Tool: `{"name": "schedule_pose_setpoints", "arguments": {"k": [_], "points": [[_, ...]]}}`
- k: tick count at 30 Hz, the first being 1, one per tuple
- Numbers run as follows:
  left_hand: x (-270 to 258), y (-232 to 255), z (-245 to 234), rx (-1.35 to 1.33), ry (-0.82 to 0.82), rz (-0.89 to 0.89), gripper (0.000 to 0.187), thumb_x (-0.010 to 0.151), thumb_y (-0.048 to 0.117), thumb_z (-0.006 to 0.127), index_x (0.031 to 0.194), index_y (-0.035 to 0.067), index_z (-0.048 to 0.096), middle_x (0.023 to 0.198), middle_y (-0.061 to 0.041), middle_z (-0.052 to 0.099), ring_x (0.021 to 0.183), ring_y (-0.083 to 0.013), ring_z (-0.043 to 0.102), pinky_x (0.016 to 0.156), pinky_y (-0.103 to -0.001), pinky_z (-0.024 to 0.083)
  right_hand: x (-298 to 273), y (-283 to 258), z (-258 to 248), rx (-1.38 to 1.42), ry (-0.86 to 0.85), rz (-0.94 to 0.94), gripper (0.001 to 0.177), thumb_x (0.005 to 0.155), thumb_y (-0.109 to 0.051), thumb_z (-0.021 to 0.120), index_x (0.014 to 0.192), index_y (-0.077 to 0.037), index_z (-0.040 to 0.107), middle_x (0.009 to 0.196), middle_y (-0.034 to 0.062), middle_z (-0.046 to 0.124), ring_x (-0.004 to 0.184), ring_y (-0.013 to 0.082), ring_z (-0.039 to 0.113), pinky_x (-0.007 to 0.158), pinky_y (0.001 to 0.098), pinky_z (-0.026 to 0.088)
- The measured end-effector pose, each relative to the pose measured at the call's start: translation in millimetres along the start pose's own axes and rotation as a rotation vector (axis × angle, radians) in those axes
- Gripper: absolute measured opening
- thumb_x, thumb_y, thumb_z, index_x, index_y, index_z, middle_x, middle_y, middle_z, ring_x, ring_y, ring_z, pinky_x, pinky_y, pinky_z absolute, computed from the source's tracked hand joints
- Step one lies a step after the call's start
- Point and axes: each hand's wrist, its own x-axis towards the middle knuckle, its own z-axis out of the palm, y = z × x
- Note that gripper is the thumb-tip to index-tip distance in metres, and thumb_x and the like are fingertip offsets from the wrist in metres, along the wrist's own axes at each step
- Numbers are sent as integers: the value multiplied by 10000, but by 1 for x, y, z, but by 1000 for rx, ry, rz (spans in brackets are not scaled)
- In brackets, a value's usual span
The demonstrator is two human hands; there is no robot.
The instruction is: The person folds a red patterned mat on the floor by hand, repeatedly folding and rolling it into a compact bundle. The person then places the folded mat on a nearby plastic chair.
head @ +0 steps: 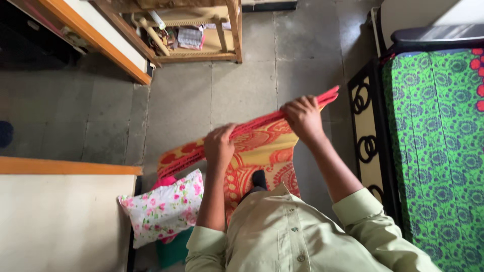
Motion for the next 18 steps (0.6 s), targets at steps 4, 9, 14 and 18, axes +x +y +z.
{"name": "schedule_pose_setpoints", "arguments": {"k": [4, 9, 14, 18], "points": [[16, -20, 30, 71, -232, -53, 331, 783, 8, 714, 1110, 60, 731, 1064, -137, 756, 977, -312, 716, 892, -449, 550, -4, -5, 52, 46, -92, -19, 214, 794, -163, 799, 1002, -137, 754, 953, -7, 712, 985, 211, 629, 943, 413, 432], [41, 6, 66, 7, -211, 61, 313, 782, -45, 662, 1078, 28, 730, 996, -124, 766, 966, -316, 713, 836, -451, 538, 10, -25, 65, 104, -102, -22, 239, 789, -154, 800, 1021, -114, 756, 940, -3, 713, 996, 197, 627, 1026, 417, 438], [59, -14, 65, -13, -125, 125, 324, 810, -92, 695, 1078, 80, 755, 1036, -93, 779, 952, -251, 736, 839, -415, 538, 35, -10, 18, 57, 19, 44, 451, 741, -265, 831, 1122, -62, 700, 1109, 97, 693, 1117, 297, 614, 1101, 513, 351], [68, -34, 15, -26, 9, 130, 337, 744, -27, 803, 1067, 54, 749, 1031, -97, 770, 936, -262, 730, 854, -423, 540, 25, 15, 6, 288, 305, 188, 817, 778, -382, 807, 1379, 71, 489, 1393, 269, 504, 1274, 439, 480, 1077, 480, 343]]}}
